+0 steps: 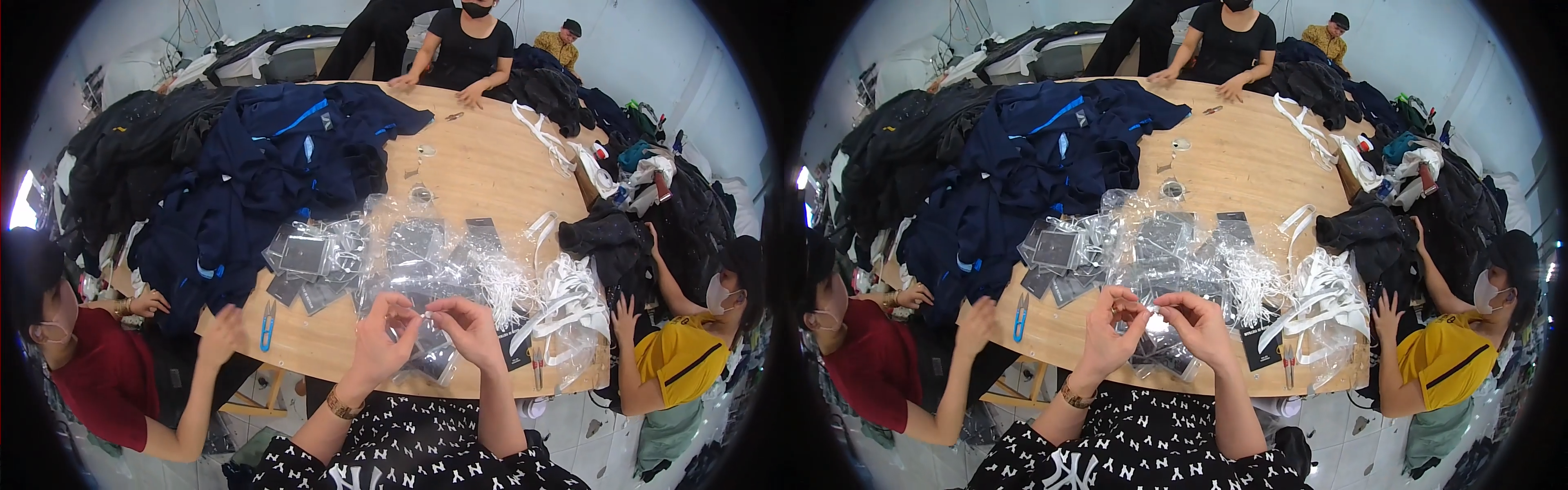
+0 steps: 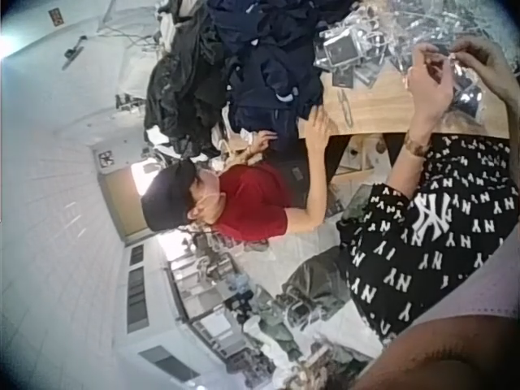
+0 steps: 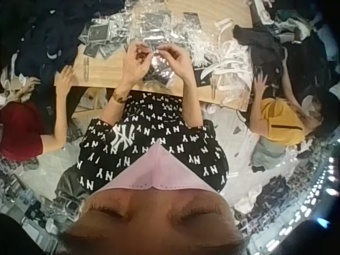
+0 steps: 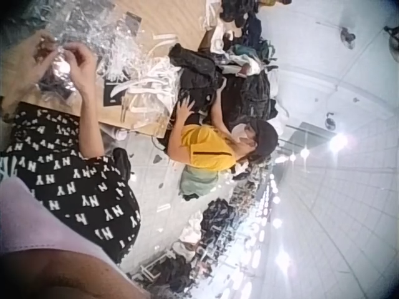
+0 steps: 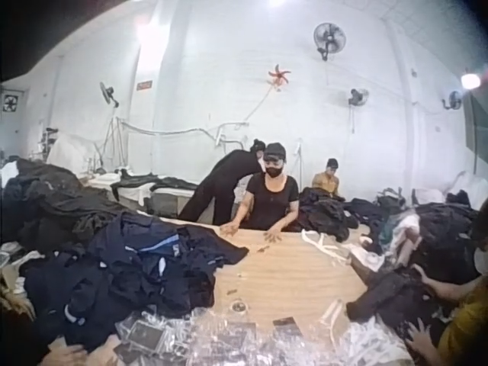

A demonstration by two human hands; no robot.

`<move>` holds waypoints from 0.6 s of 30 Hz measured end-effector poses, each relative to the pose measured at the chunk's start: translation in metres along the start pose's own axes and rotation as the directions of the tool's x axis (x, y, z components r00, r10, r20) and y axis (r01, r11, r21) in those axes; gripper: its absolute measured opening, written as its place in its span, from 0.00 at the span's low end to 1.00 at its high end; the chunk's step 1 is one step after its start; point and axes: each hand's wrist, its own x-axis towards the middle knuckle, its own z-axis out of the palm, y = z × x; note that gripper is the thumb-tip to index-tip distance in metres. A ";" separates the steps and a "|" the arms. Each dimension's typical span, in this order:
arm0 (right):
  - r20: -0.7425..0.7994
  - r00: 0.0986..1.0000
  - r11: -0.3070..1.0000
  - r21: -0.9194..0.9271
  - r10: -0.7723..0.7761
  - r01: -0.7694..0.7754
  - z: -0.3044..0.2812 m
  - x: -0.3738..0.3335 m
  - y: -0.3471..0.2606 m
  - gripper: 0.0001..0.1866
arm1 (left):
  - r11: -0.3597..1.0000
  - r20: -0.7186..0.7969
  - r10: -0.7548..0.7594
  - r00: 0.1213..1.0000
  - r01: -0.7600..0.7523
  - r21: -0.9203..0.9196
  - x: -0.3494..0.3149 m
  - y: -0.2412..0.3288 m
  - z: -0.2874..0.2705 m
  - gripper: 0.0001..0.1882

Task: Placing small clothing labels or tags into individual plastic bags at a factory workbench.

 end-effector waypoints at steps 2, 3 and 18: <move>0.005 1.000 1.000 -0.022 -0.005 0.005 0.000 0.000 0.001 0.08 | 1.000 0.007 0.005 1.000 -0.005 -0.008 0.000 0.001 0.000 0.12; 0.005 1.000 1.000 -0.022 -0.004 0.004 0.000 0.000 0.002 0.08 | 1.000 0.023 0.001 1.000 -0.001 0.008 0.000 0.001 -0.001 0.12; 0.070 0.989 0.989 0.069 0.128 -0.132 -0.005 0.000 -0.002 0.07 | 0.983 0.114 -0.139 0.984 0.151 -0.100 -0.002 -0.002 -0.003 0.13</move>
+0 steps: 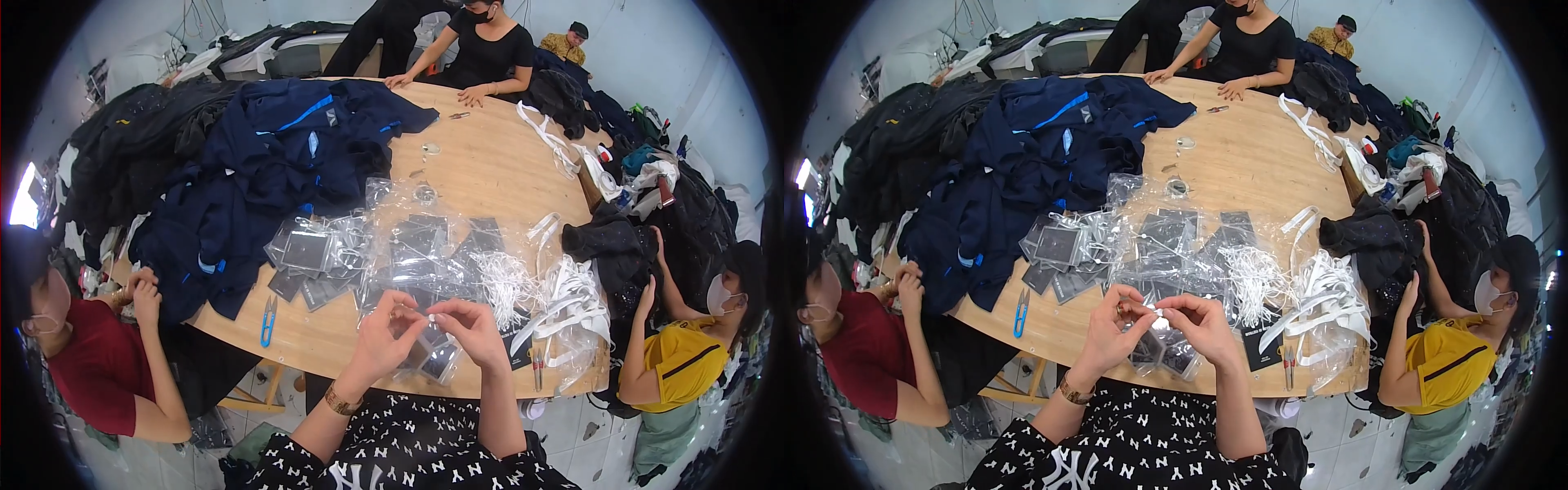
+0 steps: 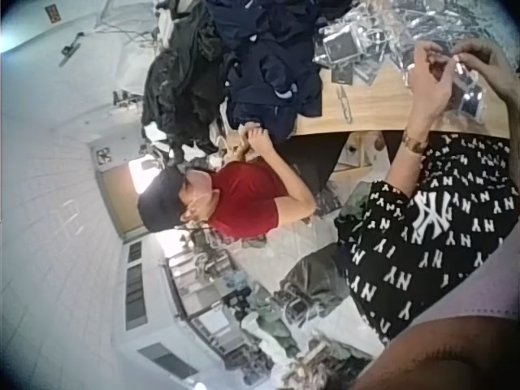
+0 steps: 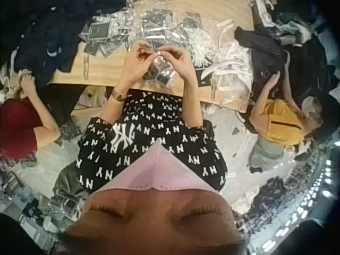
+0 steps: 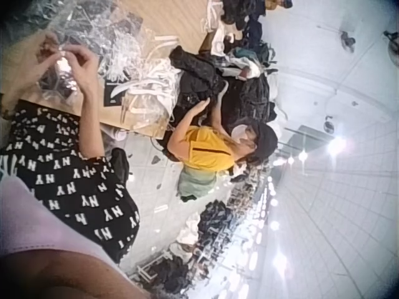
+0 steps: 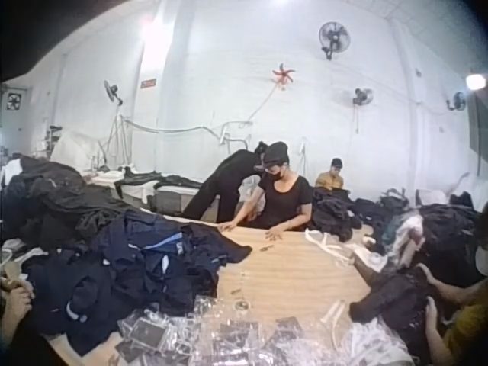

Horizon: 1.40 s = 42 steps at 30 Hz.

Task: Placing small clothing labels or tags into individual plastic bags at a factory workbench.

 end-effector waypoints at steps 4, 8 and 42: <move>0.009 1.000 1.000 0.009 -0.007 0.007 0.002 -0.001 0.000 0.07 | 0.993 0.038 -0.020 0.999 0.024 -0.114 0.001 -0.005 -0.001 0.09; -0.007 0.999 0.997 0.066 -0.047 0.048 0.001 -0.001 0.004 0.07 | 0.984 0.100 -0.065 0.993 0.080 -0.157 0.002 -0.001 -0.004 0.05; -0.137 0.974 0.979 0.072 -0.179 0.190 0.013 -0.003 -0.009 0.06 | 0.875 0.185 -0.138 0.973 0.207 -0.437 0.012 0.000 -0.002 0.05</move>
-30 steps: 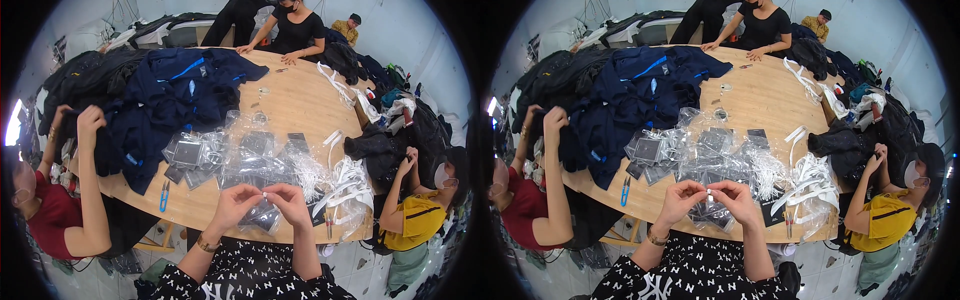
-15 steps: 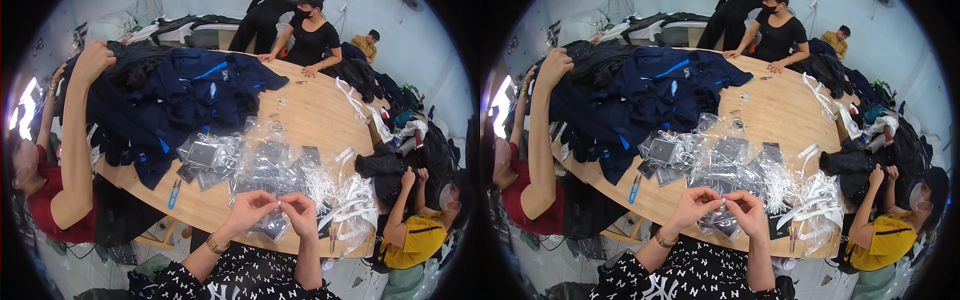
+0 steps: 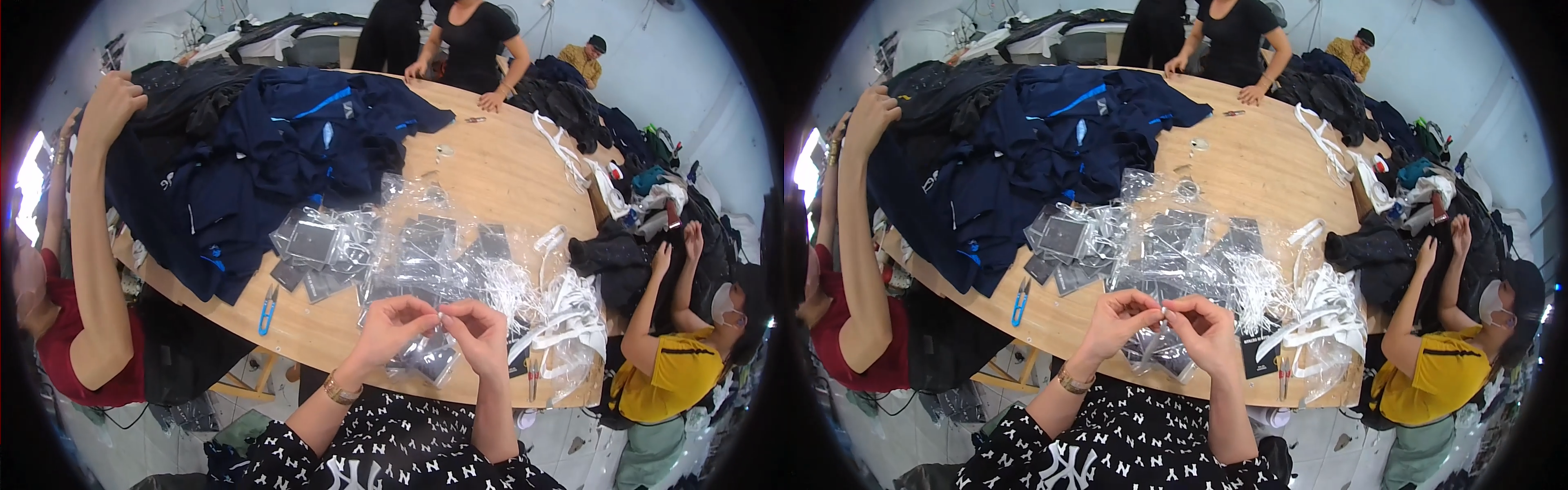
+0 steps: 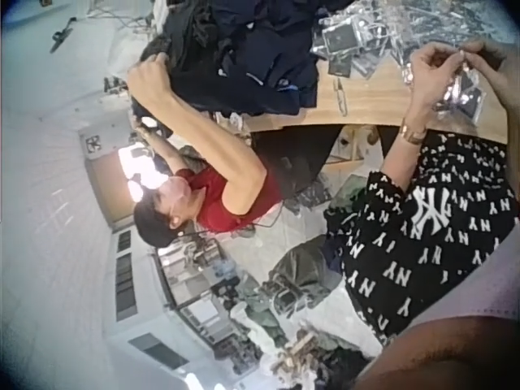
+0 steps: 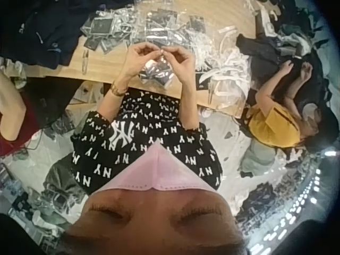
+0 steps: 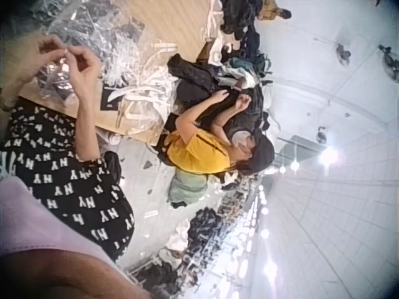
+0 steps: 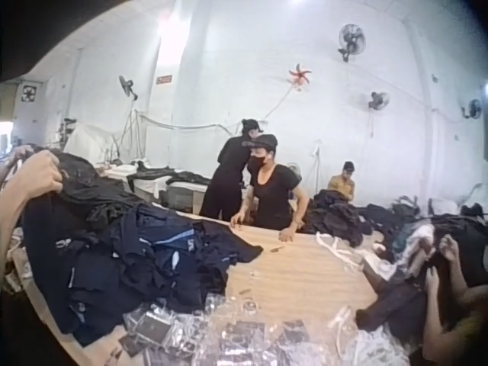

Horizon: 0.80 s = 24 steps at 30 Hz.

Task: Placing small clothing labels or tags into individual plastic bags at a factory workbench.

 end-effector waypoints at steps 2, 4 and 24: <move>0.062 0.996 0.996 -0.051 -0.064 0.067 0.001 0.003 -0.002 0.06 | 0.999 -0.018 0.005 1.000 -0.004 0.033 0.001 0.000 -0.003 0.05; 0.059 0.997 0.997 -0.060 -0.047 0.050 -0.003 0.002 0.002 0.06 | 0.999 -0.014 0.002 1.000 -0.001 0.037 0.000 -0.001 -0.002 0.06; -0.074 0.996 0.999 -0.011 -0.051 0.051 0.004 -0.002 0.006 0.06 | 0.997 -0.016 0.075 0.997 -0.075 -0.025 0.003 -0.007 0.004 0.04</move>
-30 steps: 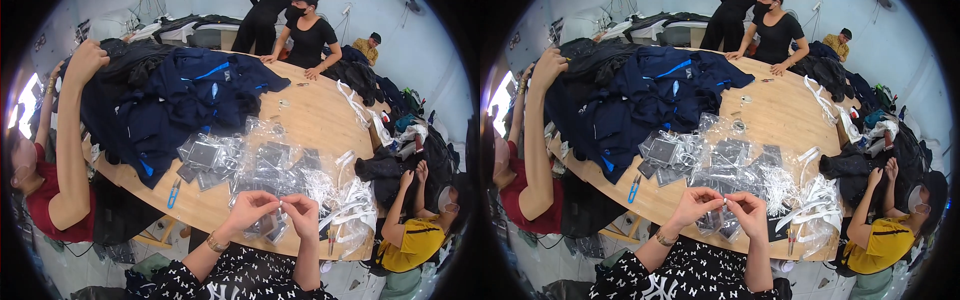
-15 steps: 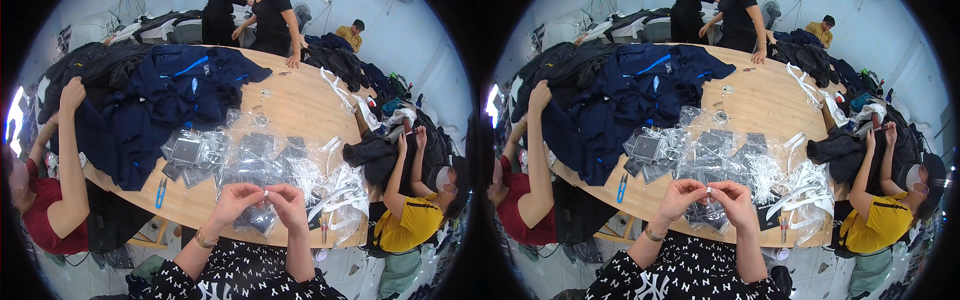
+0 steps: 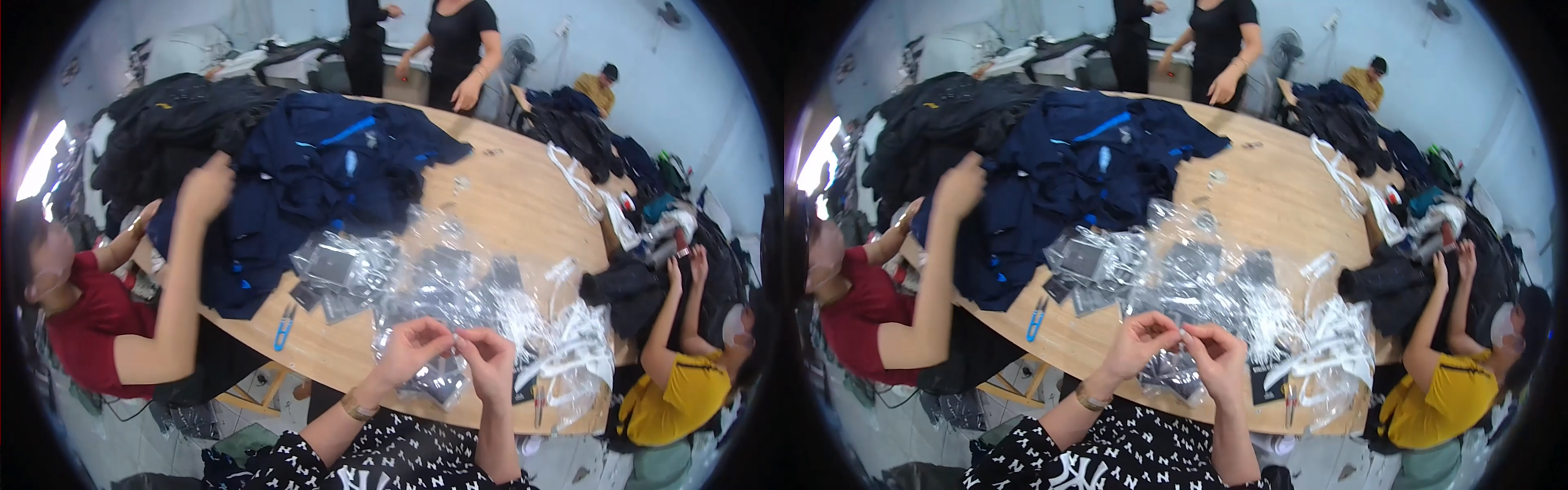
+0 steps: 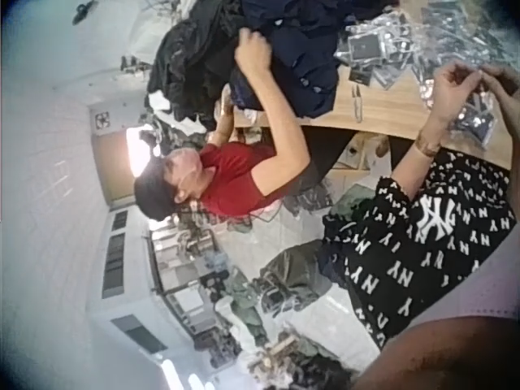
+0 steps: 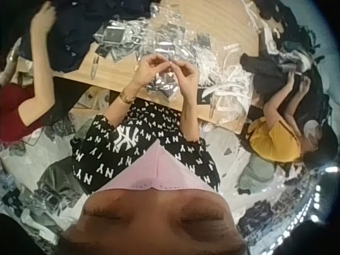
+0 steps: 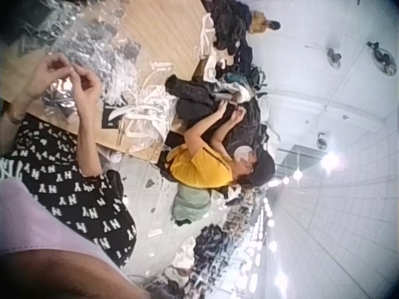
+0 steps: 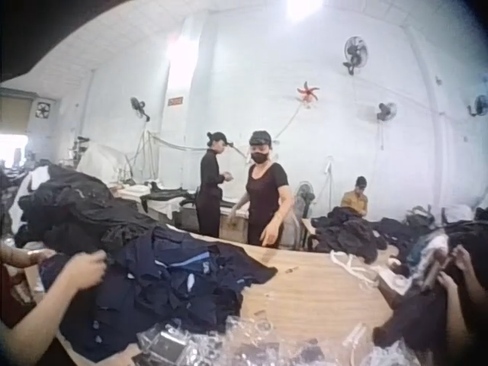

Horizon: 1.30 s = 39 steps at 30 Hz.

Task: Placing small clothing labels or tags into individual plastic bags at a factory workbench.

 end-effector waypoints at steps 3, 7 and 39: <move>0.010 1.000 1.000 0.008 0.008 -0.009 -0.005 0.001 0.000 0.06 | 0.999 0.030 -0.041 0.999 0.041 0.002 0.002 -0.001 -0.001 0.04; 0.066 0.997 0.991 0.127 0.042 -0.050 -0.008 0.004 0.007 0.06 | 0.999 0.071 -0.034 0.997 0.037 -0.036 0.001 0.001 -0.003 0.04; 0.100 0.991 0.855 -0.504 -0.084 0.123 -0.008 0.008 0.003 0.12 | 0.203 -0.029 0.446 0.895 -0.069 0.977 0.087 -0.034 -0.149 0.16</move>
